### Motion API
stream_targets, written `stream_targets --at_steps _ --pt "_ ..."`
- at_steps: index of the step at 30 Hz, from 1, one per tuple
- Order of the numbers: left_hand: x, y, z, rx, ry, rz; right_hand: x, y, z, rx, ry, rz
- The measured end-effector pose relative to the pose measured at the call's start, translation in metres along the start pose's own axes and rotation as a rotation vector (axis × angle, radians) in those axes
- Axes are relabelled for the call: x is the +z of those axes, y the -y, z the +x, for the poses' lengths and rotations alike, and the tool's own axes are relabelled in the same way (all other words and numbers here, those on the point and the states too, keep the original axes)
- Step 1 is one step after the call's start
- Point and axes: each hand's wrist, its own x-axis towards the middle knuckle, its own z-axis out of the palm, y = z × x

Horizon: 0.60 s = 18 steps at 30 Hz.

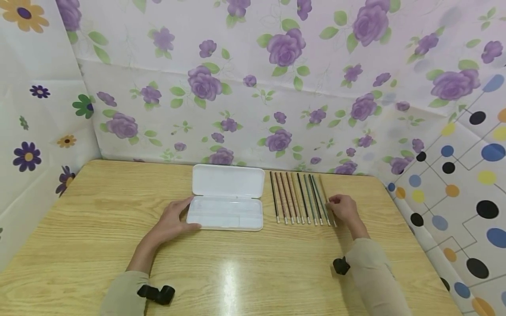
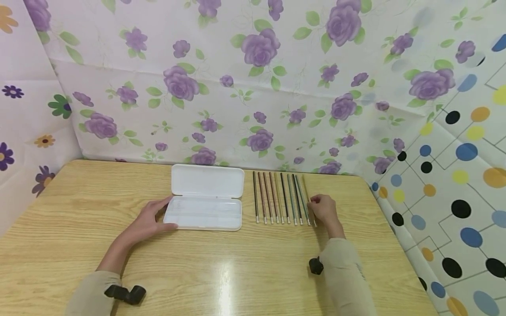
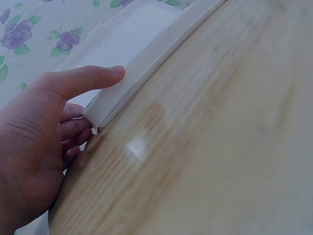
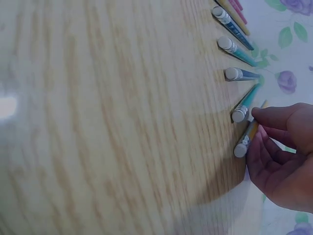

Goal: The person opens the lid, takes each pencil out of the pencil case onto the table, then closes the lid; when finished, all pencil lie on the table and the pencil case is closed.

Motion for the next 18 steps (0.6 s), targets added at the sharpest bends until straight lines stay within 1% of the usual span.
stream_targets --at_steps 9,13,18 --pt "0.0009 -0.0005 -0.0005 0.01 -0.005 0.007 0.002 -0.0014 0.0034 -0.018 -0.017 -0.025" --pt "0.0005 -0.0005 -0.0005 0.012 -0.006 0.007 0.0021 -0.002 0.0038 -0.023 -0.009 -0.015" --pt "0.0005 -0.0002 0.0 0.011 -0.009 0.005 0.0008 -0.0013 0.0031 -0.004 0.006 0.014"
